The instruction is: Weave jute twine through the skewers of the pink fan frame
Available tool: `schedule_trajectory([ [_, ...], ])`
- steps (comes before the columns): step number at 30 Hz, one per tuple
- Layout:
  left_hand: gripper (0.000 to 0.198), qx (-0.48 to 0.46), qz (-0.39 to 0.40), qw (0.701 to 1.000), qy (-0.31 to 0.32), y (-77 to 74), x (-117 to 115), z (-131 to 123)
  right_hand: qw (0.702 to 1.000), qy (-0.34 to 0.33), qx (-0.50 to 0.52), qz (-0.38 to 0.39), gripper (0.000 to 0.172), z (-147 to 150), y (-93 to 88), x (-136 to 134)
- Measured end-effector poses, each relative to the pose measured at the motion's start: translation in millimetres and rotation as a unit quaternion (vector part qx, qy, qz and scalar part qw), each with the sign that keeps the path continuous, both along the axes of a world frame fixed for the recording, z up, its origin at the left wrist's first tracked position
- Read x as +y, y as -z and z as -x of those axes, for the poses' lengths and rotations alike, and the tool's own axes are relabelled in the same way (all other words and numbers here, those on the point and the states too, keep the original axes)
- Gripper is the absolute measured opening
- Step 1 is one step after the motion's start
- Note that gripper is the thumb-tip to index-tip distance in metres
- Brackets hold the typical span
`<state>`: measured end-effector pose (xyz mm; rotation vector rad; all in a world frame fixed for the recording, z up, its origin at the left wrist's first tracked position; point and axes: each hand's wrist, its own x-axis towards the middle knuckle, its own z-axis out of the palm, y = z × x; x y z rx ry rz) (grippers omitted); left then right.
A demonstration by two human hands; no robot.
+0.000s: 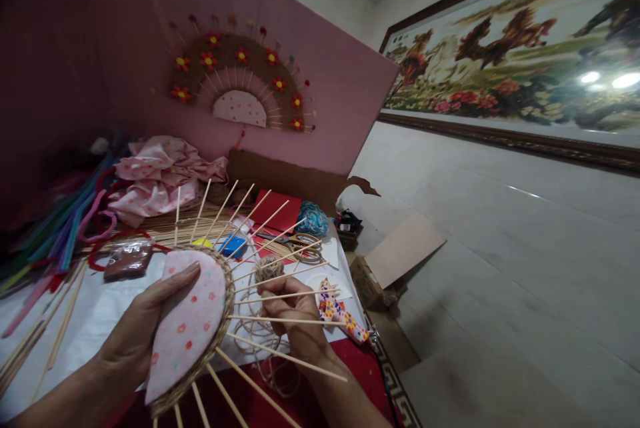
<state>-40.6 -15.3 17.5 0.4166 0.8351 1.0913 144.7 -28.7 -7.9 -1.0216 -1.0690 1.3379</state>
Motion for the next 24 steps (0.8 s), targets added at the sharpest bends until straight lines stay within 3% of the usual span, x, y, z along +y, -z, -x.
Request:
schedule_trajectory([
  [24,0.025,-0.014,0.005,1.0,-0.002,-1.5,0.3,-0.5,1.0,0.001,0.009,-0.004,0.025,1.1,2.5,3.3],
])
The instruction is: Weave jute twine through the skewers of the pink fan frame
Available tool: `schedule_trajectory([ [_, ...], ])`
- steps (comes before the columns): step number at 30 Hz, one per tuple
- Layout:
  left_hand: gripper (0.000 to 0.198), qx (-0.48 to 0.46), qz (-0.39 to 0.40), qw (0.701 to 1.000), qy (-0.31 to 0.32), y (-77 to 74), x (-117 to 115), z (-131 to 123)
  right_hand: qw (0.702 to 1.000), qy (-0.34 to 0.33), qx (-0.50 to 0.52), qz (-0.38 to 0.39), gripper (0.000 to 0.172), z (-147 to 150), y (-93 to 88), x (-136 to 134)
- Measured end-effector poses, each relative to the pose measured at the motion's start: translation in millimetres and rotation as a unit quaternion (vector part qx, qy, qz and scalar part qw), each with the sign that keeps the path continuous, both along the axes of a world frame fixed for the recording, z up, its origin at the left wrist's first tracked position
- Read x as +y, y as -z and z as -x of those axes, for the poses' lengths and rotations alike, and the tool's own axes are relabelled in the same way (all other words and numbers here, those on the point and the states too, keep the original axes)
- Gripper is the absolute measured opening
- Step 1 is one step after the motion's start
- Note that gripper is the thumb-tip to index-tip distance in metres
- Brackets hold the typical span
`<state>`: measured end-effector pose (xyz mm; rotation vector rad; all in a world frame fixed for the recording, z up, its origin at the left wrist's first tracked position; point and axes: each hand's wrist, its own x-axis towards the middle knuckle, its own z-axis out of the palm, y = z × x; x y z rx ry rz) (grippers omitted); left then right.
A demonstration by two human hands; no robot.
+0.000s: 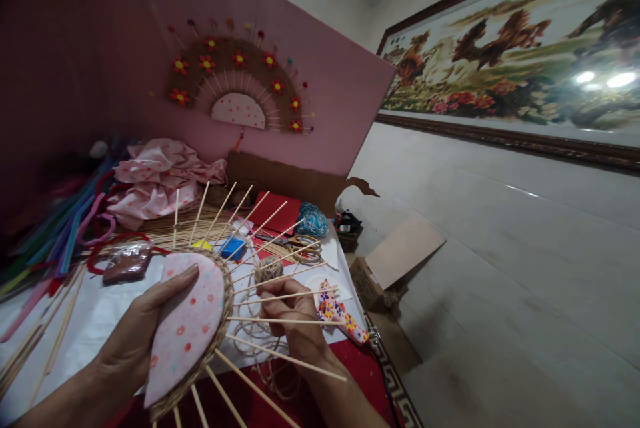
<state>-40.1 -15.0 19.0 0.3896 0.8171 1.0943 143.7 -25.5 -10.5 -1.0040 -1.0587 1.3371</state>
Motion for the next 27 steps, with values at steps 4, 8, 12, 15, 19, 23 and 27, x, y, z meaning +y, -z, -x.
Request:
schedule_trajectory([
  [4,0.025,-0.011,0.013,1.0,-0.004,0.3,0.6,0.5,1.0,0.009,0.004,0.003,0.027,1.3,1.9,0.8],
  [8,0.024,-0.019,0.029,0.999,0.006,1.4,0.7,1.0,1.0,-0.003,0.017,0.001,0.028,1.8,4.1,1.5],
  [12,0.024,-0.027,0.027,0.999,0.01,4.0,1.2,1.9,1.0,0.008,0.021,-0.002,0.027,2.5,5.5,3.3],
  [15,0.024,-0.02,0.021,1.0,0.0,4.9,2.1,2.0,1.0,-0.002,0.024,-0.014,0.026,2.3,7.7,5.6],
  [19,0.023,-0.005,0.018,1.0,-0.002,4.9,2.7,1.4,0.999,-0.03,0.031,-0.025,0.023,1.0,11.1,7.7],
  [23,0.023,0.002,0.011,1.0,-0.002,5.9,2.5,0.8,0.999,-0.015,0.031,-0.033,0.02,0.6,12.9,7.4],
  [27,0.026,0.005,0.018,1.0,0.003,7.9,3.2,1.1,0.999,-0.002,0.017,-0.034,0.02,1.5,12.5,6.3],
])
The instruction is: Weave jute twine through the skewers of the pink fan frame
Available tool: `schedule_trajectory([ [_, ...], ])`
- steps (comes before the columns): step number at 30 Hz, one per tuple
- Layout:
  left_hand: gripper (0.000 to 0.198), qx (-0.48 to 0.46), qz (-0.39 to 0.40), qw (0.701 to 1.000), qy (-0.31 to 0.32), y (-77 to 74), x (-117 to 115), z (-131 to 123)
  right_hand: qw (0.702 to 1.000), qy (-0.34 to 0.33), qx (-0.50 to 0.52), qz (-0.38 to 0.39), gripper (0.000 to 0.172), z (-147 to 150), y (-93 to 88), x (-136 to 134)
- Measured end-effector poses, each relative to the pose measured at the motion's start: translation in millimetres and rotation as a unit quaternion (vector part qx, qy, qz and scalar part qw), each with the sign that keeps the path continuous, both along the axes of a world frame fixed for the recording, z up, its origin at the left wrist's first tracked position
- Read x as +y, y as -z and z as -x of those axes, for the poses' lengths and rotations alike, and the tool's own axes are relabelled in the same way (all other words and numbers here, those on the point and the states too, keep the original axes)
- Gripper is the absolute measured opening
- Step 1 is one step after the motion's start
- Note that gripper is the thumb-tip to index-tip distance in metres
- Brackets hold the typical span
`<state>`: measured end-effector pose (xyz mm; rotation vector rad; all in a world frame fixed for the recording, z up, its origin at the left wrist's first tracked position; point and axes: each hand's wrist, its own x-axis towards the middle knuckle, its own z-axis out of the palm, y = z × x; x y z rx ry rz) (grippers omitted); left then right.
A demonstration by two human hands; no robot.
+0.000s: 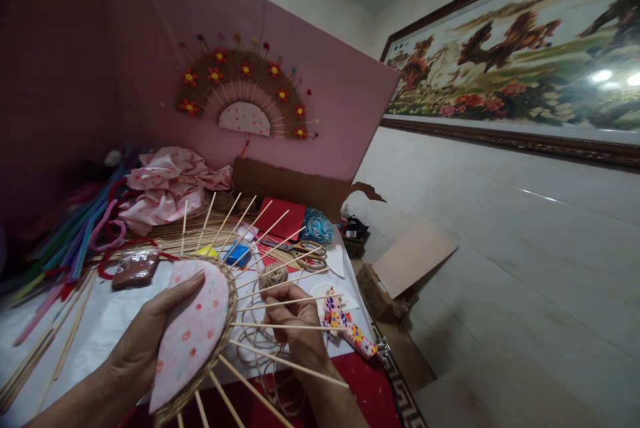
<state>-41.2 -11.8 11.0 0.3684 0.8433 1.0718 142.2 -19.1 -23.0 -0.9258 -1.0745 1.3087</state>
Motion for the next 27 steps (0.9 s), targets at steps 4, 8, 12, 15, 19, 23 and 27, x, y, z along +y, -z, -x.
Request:
schedule_trajectory([
  [4,0.027,0.002,0.0,1.0,-0.008,2.7,2.6,-0.6,1.0,0.018,-0.015,0.005,0.021,1.1,-1.8,-1.8],
  [8,0.029,-0.007,0.009,1.0,-0.003,4.1,3.4,-1.5,1.0,0.022,-0.02,0.001,0.021,1.4,-2.8,-3.3],
  [12,0.027,-0.015,0.024,1.0,0.0,3.1,2.3,-1.0,0.999,0.028,-0.025,-0.001,0.022,0.8,-3.2,-3.9],
  [15,0.024,-0.023,0.036,0.999,0.002,2.1,2.0,-0.7,0.999,0.029,-0.027,-0.002,0.021,-0.7,-2.5,-3.7],
  [19,0.021,-0.028,0.04,0.999,-0.006,1.8,2.3,-1.3,1.0,0.02,-0.017,-0.005,0.019,-3.2,0.7,-3.0],
  [23,0.019,-0.035,0.046,0.998,-0.001,1.9,2.7,-1.5,1.0,0.021,-0.007,-0.006,0.019,-3.4,2.9,-2.3],
  [27,0.017,-0.045,0.052,0.998,-0.009,1.0,3.8,0.0,0.999,0.04,-0.015,0.012,0.022,-2.8,-1.4,-4.4],
])
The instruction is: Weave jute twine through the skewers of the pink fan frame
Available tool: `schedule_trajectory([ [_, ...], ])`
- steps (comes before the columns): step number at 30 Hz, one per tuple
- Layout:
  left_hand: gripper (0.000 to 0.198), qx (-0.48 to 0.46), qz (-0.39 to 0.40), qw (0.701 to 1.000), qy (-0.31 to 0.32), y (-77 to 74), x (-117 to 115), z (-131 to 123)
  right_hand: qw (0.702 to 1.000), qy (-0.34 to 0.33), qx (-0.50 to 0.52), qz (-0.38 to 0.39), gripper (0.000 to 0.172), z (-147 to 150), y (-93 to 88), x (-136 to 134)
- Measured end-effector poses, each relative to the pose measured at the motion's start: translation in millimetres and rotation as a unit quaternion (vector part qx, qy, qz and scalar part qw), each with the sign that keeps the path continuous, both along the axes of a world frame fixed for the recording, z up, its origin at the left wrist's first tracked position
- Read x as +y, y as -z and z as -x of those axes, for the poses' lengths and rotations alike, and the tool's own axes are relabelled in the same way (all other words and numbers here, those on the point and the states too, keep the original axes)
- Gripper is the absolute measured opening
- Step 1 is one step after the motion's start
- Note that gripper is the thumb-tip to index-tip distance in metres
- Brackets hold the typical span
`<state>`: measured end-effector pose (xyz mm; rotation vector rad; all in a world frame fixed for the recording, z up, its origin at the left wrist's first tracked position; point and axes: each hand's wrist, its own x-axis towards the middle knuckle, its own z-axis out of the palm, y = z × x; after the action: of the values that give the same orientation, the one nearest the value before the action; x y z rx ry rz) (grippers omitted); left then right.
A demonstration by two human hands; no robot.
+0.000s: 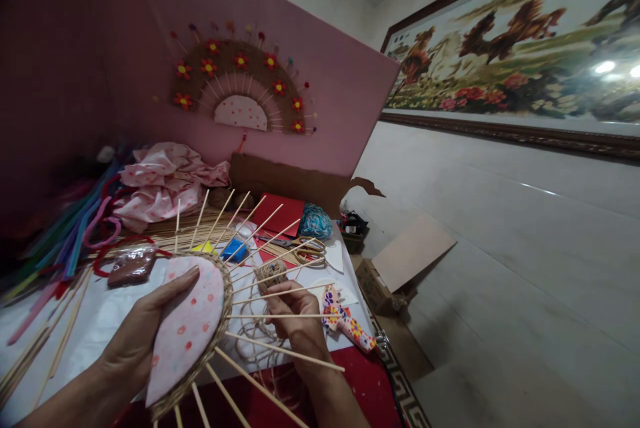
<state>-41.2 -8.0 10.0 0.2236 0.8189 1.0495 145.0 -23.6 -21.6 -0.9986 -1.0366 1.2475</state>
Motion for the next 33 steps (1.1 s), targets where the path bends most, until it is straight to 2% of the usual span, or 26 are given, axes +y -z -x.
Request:
schedule_trajectory([
  [6,0.016,-0.013,-0.006,0.999,-0.039,-0.5,2.0,1.7,0.999,0.017,-0.022,0.019,0.025,-15.3,-8.9,-7.5],
  [11,0.011,-0.008,-0.016,0.998,-0.052,-2.8,3.0,3.5,0.999,0.005,-0.034,-0.023,0.024,-41.0,-12.5,-11.9],
  [14,0.014,-0.009,-0.015,0.999,-0.036,-6.3,3.1,4.1,0.999,0.023,-0.007,-0.026,0.026,-54.0,-18.9,-15.4],
  [18,0.014,0.012,-0.026,0.998,-0.047,-7.6,3.7,3.3,0.997,0.048,0.053,-0.02,0.027,-65.4,-33.1,-20.5],
  [21,0.01,0.051,-0.057,0.996,-0.055,-5.4,4.0,2.8,0.994,0.076,0.073,-0.033,0.025,-69.5,-43.2,-21.5],
  [27,0.014,0.133,-0.149,0.978,-0.065,-3.9,1.3,4.4,0.984,0.135,0.032,-0.115,0.019,-66.8,-53.4,-19.6],
  [30,0.012,0.142,-0.148,0.976,-0.069,-4.6,1.3,4.6,0.98,0.152,0.013,-0.128,0.018,-64.2,-53.3,-22.1],
  [33,0.012,0.131,-0.128,0.98,-0.077,-4.9,2.7,4.4,0.983,0.146,0.011,-0.11,0.018,-63.4,-49.5,-25.4],
])
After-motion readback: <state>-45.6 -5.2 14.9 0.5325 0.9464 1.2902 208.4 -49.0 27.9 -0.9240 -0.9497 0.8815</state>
